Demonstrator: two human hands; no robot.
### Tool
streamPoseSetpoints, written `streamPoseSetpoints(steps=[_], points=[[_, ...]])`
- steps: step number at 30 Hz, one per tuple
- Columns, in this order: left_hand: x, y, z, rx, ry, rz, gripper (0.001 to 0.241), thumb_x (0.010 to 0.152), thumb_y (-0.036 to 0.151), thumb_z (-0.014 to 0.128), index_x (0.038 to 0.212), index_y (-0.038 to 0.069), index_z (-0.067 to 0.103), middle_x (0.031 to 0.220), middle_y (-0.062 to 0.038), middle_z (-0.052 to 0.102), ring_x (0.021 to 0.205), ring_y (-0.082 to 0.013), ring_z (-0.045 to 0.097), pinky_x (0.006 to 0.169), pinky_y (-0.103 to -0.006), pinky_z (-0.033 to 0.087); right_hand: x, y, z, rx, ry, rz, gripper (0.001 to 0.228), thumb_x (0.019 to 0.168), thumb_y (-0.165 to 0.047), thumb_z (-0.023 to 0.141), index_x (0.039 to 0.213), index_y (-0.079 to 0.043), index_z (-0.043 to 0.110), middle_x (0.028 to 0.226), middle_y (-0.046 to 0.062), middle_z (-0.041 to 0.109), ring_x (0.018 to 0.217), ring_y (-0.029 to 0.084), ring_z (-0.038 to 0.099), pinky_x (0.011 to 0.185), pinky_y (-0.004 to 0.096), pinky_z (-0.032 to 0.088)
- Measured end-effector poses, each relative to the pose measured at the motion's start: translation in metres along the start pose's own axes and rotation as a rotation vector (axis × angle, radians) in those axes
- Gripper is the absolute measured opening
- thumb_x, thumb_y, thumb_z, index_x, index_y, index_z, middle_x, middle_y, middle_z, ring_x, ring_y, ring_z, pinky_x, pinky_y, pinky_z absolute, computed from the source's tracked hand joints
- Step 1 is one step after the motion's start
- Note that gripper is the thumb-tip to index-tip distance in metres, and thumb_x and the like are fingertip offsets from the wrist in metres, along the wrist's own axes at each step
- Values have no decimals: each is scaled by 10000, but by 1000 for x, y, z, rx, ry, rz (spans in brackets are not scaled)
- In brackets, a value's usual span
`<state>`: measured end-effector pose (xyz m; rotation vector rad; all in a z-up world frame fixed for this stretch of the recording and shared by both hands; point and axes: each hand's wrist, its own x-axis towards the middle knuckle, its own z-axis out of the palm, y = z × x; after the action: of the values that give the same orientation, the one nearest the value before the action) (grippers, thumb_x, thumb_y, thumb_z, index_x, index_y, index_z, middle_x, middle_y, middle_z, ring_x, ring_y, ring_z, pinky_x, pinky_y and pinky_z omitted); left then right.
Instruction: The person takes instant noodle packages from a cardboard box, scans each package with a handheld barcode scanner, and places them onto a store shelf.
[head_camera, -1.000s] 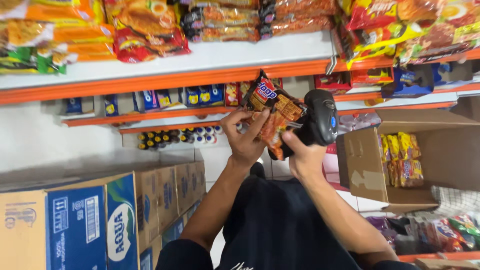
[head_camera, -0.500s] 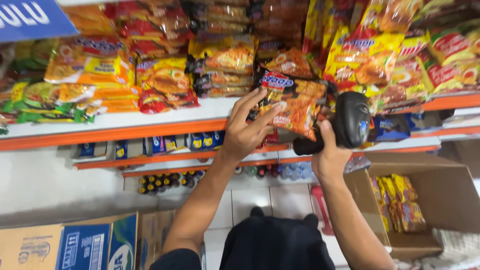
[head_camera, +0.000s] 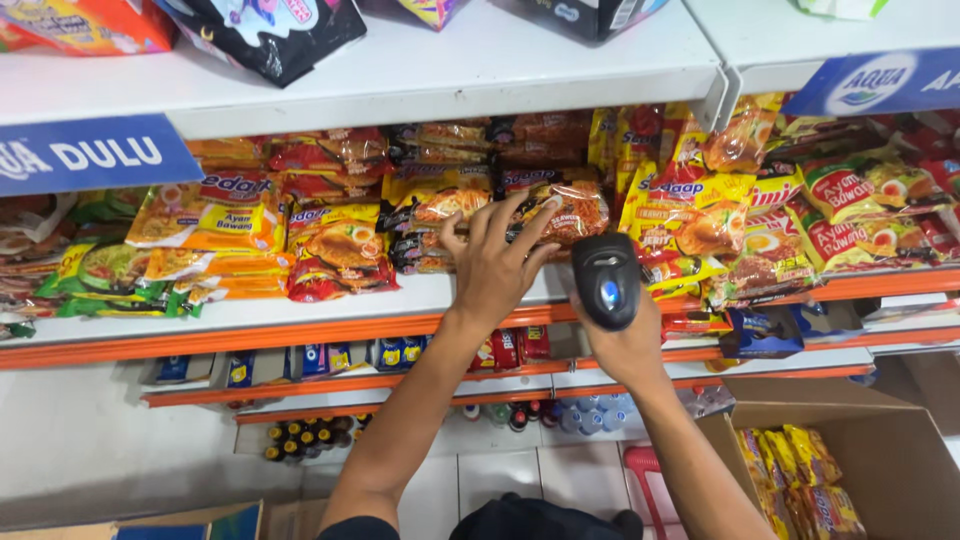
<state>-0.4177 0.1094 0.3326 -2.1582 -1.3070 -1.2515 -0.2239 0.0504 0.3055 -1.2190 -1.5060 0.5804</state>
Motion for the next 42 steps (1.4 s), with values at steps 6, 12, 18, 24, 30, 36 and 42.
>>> streamPoseSetpoints(steps=[6, 12, 18, 24, 30, 36, 42], points=[[7, -3, 9, 67, -22, -21, 463, 966, 407, 732, 1409, 326, 628, 1368, -5, 590, 1213, -200, 598, 1171, -719, 110, 4, -29, 5, 37, -1, -260, 433, 871, -87, 762, 1260, 4, 596, 1075, 134, 703, 934, 235, 701, 857, 343, 547], [13, -5, 14, 24, -10, -66, 446, 968, 400, 744, 1392, 310, 642, 1250, -35, 590, 1170, -209, 607, 1181, -728, 89, 0, -31, 7, -123, -14, -344, 421, 816, -46, 751, 1210, -17, 606, 1073, 180, 670, 957, 385, 689, 826, 402, 551], [9, -5, 13, 33, -13, -75, 485, 938, 344, 773, 1403, 299, 641, 1242, -11, 593, 1166, -205, 612, 1194, -741, 77, -7, -18, 6, -257, -74, -162, 283, 805, -117, 774, 1042, -57, 631, 915, 181, 694, 869, 418, 680, 729, 456, 557], [12, 2, 17, 25, 47, -125, 461, 927, 330, 778, 1368, 269, 656, 1247, -12, 604, 1218, -223, 595, 1191, -778, -3, -4, -11, 7, -267, -48, -150, 299, 813, -125, 768, 1069, -53, 632, 920, 191, 695, 868, 417, 686, 723, 465, 554], [-27, 35, 17, -167, 196, -107, 324, 930, 220, 762, 1247, 194, 704, 1324, -102, 618, 1326, -350, 532, 1216, -645, 197, -22, 17, -13, -135, -90, -185, 381, 816, -105, 784, 1165, -51, 642, 1024, 161, 714, 924, 354, 720, 809, 401, 571], [-121, 113, 62, -550, 162, -99, 73, 937, 66, 710, 1007, 85, 711, 1138, -87, 693, 1080, -318, 677, 953, -469, 520, -96, 92, -94, -43, -188, -230, 541, 690, -98, 738, 1210, -13, 616, 1081, 189, 690, 974, 363, 702, 856, 403, 556], [-194, 206, 156, -959, -342, -203, 93, 956, 34, 685, 1044, 4, 673, 1059, -134, 687, 993, -333, 691, 869, -401, 572, -182, 176, -169, -169, -72, 392, 368, 768, -185, 813, 1068, -49, 650, 907, 160, 711, 809, 328, 700, 750, 398, 559]])
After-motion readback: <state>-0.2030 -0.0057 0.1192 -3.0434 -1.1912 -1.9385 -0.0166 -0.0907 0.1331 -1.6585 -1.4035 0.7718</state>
